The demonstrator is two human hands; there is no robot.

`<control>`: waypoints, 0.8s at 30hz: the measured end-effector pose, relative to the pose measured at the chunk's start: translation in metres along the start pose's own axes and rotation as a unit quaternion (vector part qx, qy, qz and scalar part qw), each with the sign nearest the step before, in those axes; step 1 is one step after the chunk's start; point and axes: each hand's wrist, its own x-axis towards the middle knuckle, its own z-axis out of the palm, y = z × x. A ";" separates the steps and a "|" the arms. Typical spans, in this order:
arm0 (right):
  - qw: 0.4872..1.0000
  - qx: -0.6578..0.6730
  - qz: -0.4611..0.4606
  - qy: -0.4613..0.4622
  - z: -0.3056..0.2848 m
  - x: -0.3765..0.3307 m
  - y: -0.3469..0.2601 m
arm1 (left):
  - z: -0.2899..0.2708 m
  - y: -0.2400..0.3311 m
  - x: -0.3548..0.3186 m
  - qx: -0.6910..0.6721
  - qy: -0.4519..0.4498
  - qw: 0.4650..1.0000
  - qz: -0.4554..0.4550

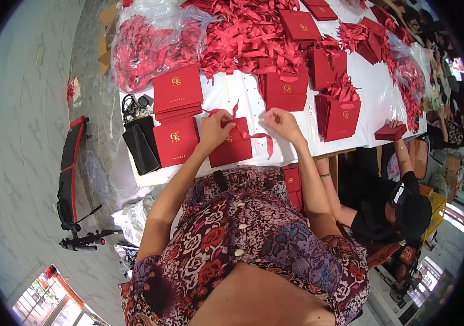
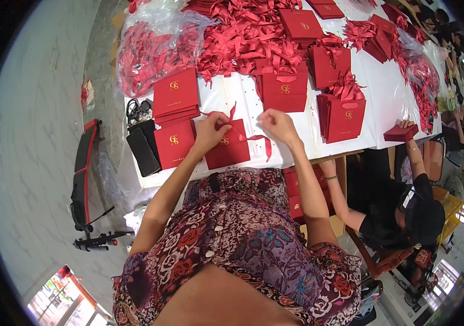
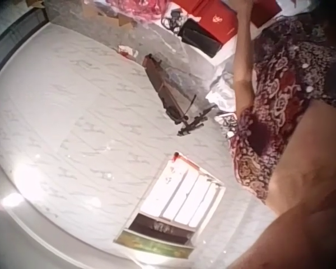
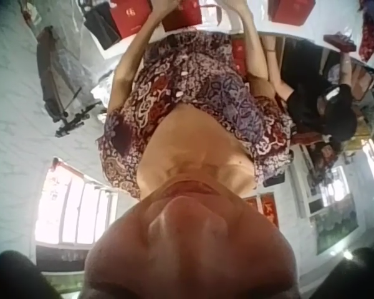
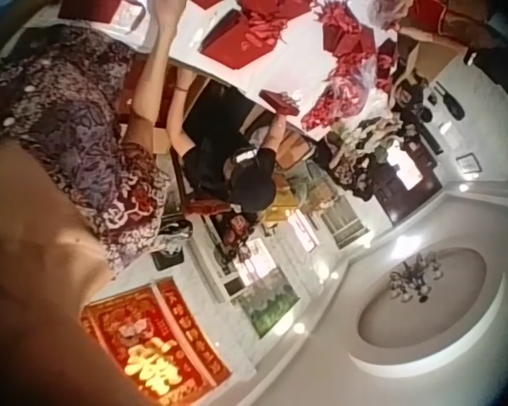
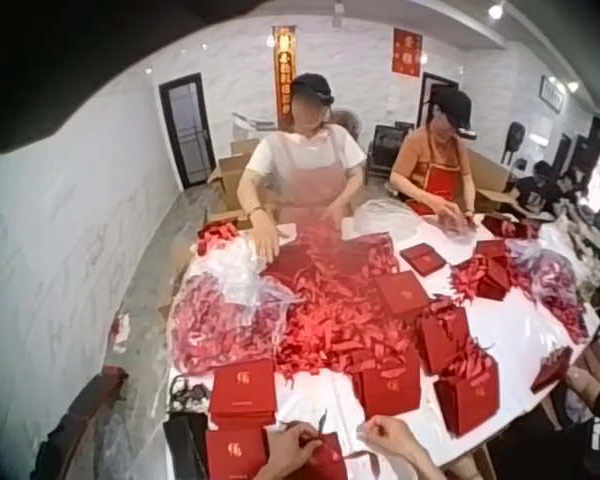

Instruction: Tying ribbons onto red gift bags and stacking them.

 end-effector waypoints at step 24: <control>0.865 0.428 0.252 -0.066 0.052 -0.008 0.016 | 0.021 0.019 -0.053 -0.308 -0.031 0.944 -0.113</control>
